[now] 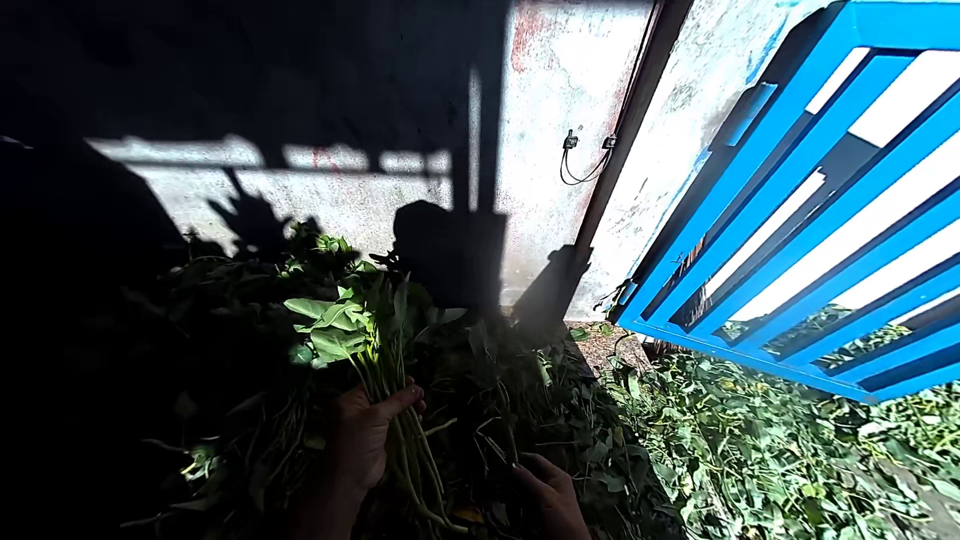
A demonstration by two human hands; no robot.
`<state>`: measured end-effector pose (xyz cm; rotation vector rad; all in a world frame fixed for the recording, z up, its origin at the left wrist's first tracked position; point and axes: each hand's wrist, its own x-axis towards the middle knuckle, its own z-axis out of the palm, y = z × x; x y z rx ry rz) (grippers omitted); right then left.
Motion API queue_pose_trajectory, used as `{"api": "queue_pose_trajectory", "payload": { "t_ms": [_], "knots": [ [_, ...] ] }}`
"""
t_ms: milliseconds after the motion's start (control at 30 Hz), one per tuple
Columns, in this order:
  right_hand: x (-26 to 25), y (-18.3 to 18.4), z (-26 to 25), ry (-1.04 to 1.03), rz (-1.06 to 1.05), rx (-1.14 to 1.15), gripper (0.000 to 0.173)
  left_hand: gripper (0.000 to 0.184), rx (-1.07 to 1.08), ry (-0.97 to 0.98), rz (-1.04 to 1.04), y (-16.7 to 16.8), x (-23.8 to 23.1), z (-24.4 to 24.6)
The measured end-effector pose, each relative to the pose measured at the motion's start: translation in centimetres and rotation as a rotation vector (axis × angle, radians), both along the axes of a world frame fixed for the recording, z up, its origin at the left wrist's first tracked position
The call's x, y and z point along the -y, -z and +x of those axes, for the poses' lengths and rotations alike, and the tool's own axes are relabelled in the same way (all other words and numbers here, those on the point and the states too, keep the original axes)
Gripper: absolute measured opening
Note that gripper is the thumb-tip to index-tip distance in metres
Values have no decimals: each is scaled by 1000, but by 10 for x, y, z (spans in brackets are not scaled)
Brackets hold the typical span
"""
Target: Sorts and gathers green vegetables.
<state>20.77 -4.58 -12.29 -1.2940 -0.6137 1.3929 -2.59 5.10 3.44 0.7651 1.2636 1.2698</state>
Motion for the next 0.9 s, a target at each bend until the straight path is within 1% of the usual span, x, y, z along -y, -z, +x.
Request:
{"api": "queue_pose_trajectory", "payload": {
  "t_ms": [133,233,333,433,567,700,733,800,867,900],
  "knots": [
    [7,-18,-22,34,138,17,17,17,-9,-32,-28,11,3,6],
    [9,-31,-40,55,282,77,16,19,-15,-13,-38,18,7,14],
    [12,-38,-53,34,421,195,17,22,0,44,-27,23,10,18],
    [14,-35,-58,-45,499,331,16,27,-35,91,21,23,11,17],
    [15,-31,-59,-84,557,556,13,29,-22,152,84,23,9,12],
    [15,-35,-55,-137,537,634,12,37,-49,217,98,17,11,12],
    [15,-37,-55,-157,506,659,16,38,-53,237,101,15,12,12],
    [14,-42,-55,-171,461,679,29,37,-46,293,114,15,14,12],
    [11,-45,-57,-145,461,629,35,35,-42,344,115,17,16,14],
    [10,-47,-59,-128,464,584,36,35,-38,359,113,18,17,15]
  ]
}}
